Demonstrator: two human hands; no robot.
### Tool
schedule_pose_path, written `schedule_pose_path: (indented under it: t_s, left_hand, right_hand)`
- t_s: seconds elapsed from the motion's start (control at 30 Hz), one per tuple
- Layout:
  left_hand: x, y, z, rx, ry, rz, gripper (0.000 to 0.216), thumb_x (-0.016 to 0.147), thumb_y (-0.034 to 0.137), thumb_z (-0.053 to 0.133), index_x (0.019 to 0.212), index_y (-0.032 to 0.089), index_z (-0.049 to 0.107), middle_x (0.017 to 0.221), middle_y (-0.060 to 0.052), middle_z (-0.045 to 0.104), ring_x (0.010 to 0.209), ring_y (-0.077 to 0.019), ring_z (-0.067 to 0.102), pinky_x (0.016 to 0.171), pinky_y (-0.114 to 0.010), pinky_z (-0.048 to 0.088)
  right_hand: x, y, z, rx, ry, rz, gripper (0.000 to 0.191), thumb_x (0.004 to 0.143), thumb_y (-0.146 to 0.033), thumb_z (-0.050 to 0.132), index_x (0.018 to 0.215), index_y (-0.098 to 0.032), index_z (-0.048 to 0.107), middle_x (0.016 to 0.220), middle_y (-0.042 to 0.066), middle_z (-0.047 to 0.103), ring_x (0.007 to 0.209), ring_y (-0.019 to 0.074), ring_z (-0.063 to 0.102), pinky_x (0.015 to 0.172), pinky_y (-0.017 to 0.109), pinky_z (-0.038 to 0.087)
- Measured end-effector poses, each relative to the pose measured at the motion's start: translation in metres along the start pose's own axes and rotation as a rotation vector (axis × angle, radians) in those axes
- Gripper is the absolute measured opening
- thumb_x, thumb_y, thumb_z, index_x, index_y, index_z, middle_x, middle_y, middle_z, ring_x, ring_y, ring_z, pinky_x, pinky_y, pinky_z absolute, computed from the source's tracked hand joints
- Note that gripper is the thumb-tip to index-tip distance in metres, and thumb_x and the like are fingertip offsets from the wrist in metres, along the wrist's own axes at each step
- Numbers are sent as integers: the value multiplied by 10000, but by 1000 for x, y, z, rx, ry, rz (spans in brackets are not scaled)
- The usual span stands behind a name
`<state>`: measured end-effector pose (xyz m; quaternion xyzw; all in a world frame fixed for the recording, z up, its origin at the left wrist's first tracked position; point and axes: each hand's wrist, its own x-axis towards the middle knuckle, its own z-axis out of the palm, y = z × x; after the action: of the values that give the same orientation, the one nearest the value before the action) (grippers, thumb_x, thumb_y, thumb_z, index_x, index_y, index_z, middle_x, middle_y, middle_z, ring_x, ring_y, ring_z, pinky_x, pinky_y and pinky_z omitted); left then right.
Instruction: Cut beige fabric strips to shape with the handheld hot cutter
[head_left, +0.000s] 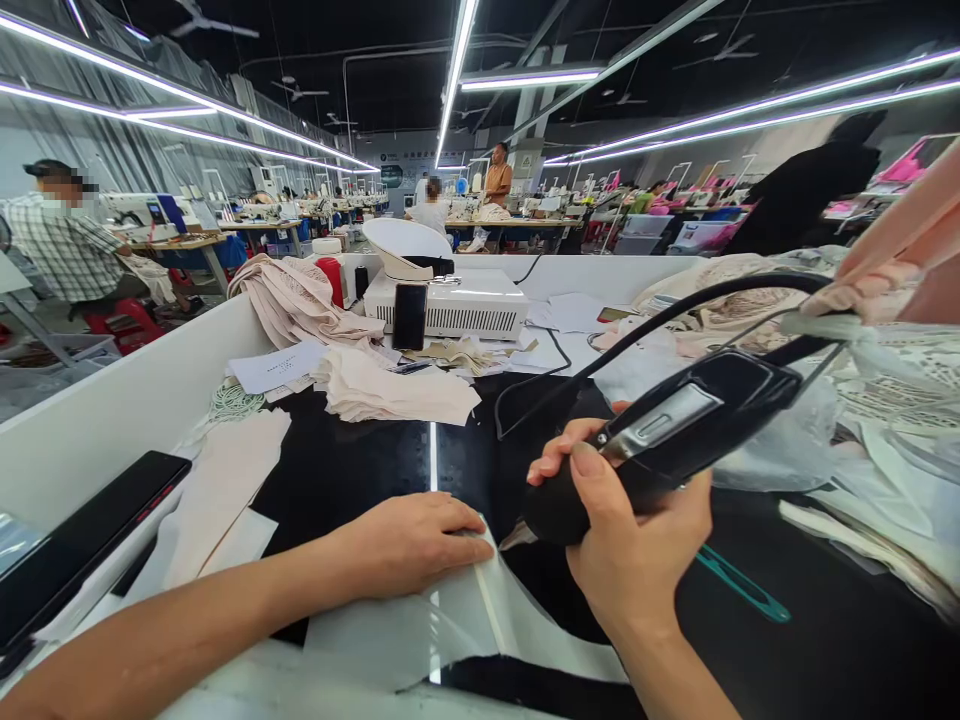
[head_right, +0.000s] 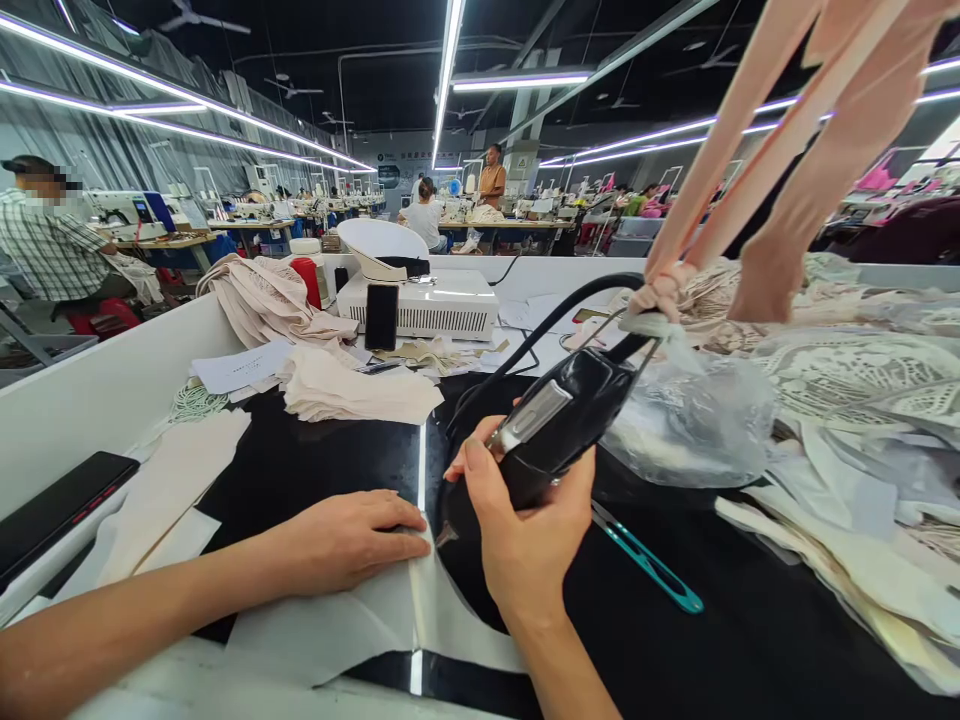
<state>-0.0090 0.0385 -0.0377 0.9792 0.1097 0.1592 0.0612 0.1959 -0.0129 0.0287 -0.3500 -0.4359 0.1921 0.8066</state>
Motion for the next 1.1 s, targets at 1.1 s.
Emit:
schedule_pose_path:
  t_s: [1.1]
  left_hand:
    - [6, 17, -3, 37, 78, 129, 235, 1236, 199, 588, 1274, 143, 813, 1272, -129, 839, 1114, -230, 825, 1041, -310, 672]
  right_hand:
    - [-7, -16, -6, -76, 27, -30, 438, 885, -505, 1044, 1043, -296, 692, 852, -64, 766, 578, 151, 699, 540, 294, 649]
